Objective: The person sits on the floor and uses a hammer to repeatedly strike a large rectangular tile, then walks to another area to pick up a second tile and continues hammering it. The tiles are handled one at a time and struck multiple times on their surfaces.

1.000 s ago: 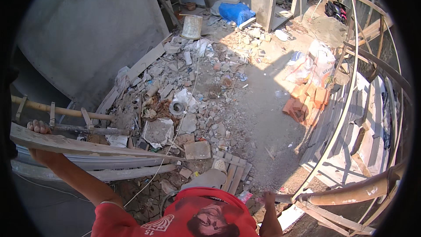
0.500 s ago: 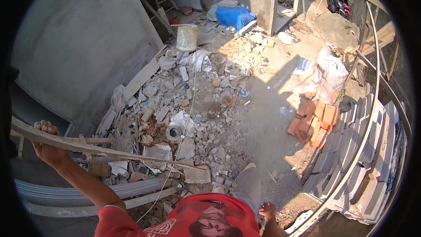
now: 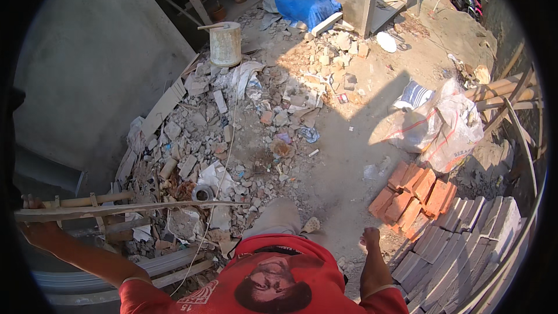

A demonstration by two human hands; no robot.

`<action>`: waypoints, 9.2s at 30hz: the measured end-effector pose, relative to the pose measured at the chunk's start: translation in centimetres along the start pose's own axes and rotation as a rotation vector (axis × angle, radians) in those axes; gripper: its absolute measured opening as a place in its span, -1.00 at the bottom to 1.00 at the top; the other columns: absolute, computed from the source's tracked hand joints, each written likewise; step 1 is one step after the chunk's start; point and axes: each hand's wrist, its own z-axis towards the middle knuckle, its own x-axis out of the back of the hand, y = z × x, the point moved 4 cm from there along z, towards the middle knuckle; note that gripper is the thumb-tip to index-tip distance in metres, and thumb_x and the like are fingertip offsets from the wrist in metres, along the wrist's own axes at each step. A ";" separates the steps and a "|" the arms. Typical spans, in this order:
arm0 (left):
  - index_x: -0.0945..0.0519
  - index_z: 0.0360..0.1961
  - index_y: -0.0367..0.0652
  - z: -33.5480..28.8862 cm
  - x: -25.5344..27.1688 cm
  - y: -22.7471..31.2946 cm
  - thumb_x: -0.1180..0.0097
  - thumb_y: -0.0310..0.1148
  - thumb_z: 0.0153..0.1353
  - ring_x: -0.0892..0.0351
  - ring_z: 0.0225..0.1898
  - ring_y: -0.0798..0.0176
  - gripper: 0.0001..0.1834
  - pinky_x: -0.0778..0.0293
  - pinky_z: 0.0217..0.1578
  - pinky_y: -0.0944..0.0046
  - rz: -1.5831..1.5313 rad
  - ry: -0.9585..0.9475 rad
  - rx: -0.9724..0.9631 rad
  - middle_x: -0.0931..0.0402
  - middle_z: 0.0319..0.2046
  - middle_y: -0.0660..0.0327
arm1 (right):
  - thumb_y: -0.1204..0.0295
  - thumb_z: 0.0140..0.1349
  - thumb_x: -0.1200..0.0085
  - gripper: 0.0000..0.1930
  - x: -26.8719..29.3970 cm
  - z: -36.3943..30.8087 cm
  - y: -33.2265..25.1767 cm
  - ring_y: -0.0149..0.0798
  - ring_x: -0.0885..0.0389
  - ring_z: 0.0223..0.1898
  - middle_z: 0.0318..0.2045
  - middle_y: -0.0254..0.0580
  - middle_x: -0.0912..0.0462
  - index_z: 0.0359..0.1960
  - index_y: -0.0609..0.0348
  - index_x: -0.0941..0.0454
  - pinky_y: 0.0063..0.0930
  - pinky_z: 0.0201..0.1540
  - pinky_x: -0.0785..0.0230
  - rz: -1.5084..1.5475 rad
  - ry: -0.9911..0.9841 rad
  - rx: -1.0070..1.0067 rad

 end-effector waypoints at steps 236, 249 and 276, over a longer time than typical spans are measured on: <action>-0.42 0.12 -0.66 7.4 -109.0 30.7 -0.29 0.20 0.14 -0.63 -0.01 -0.04 -0.03 -0.50 0.08 0.13 0.953 0.664 0.804 -0.55 -0.01 -0.18 | -0.12 0.44 0.12 -0.57 -87.1 7.2 -114.1 -0.45 -0.29 -0.68 -0.56 -0.40 -0.29 -0.25 0.00 -0.27 -0.46 -0.66 -0.24 -0.902 -1.565 -0.619; -0.37 0.11 -0.72 8.0 -109.0 28.7 -0.33 0.17 0.11 -0.58 0.03 -0.05 0.00 -0.47 0.09 0.10 0.893 0.615 0.819 -0.51 0.00 -0.24 | -0.06 0.46 0.11 -0.56 -88.1 6.0 -114.5 -0.44 -0.26 -0.82 -0.64 -0.37 -0.30 -0.33 0.06 -0.22 -0.49 -0.81 -0.19 -0.817 -1.740 -0.304; -0.49 0.10 -0.54 6.4 -111.0 24.0 -0.19 0.12 0.27 -0.62 -0.05 0.10 -0.22 -0.49 0.01 0.15 0.788 0.396 0.948 -0.59 -0.06 -0.11 | -0.07 0.39 0.02 -0.49 -93.9 11.5 -117.0 -0.31 -0.40 -0.72 -0.63 -0.19 -0.37 -0.39 0.16 -0.27 -0.36 -0.66 -0.28 -0.975 -1.750 0.557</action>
